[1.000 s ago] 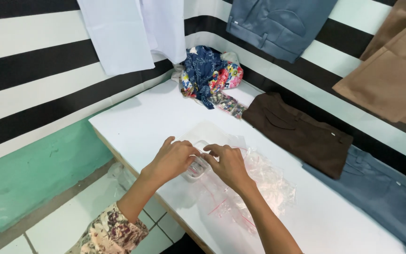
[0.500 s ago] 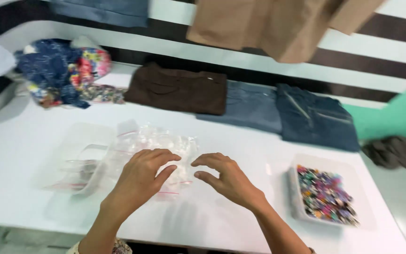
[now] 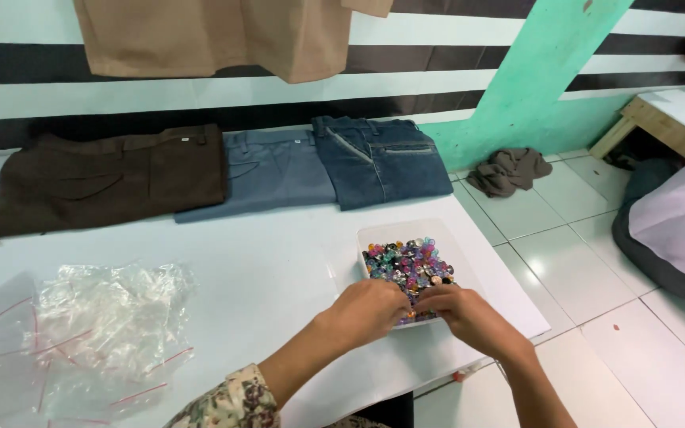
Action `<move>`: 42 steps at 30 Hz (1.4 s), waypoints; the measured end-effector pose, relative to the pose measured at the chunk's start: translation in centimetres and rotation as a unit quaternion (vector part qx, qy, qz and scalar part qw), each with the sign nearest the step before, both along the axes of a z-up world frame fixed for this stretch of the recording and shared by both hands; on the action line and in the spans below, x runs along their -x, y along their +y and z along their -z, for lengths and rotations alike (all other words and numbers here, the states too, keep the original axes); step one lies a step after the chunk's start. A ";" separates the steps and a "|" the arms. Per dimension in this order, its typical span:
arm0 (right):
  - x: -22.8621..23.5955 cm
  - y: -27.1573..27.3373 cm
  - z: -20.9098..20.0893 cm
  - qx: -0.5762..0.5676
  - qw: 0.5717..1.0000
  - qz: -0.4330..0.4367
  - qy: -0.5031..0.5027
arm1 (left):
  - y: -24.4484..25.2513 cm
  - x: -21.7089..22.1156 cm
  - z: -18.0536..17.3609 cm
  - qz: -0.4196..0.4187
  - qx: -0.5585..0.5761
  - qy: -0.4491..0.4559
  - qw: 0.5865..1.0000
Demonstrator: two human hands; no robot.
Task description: The person sorts buttons from a plastic container, selecting specific types and placing them into small plastic bags.
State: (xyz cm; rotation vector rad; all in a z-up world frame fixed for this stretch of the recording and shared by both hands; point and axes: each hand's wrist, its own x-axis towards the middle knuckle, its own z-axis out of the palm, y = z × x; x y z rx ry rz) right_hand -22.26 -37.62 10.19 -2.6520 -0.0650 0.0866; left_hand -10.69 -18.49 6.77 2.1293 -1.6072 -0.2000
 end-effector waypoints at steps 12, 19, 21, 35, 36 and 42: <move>-4.3 -0.8 -0.3 0.122 0.982 0.141 0.010 | -4.1 -5.2 3.1 -0.070 -0.030 -0.105 0.992; -6.7 -4.5 1.8 0.064 0.977 0.203 -0.031 | -7.1 -5.9 2.7 -0.123 0.042 -0.049 0.990; -7.5 -4.9 3.1 0.090 0.980 0.179 0.000 | -7.5 -5.3 3.0 -0.112 -0.049 -0.036 0.992; -6.7 -2.0 -1.3 -0.199 0.955 0.220 0.009 | -5.9 -6.7 3.7 -0.156 0.086 -0.062 0.982; -6.8 -2.5 -1.4 -0.202 0.950 0.238 -0.008 | -5.9 -6.7 3.5 -0.161 0.097 -0.057 0.981; -7.8 -3.4 -1.3 -0.103 0.971 0.214 -0.032 | -7.4 -6.5 3.9 -0.154 0.120 -0.060 0.979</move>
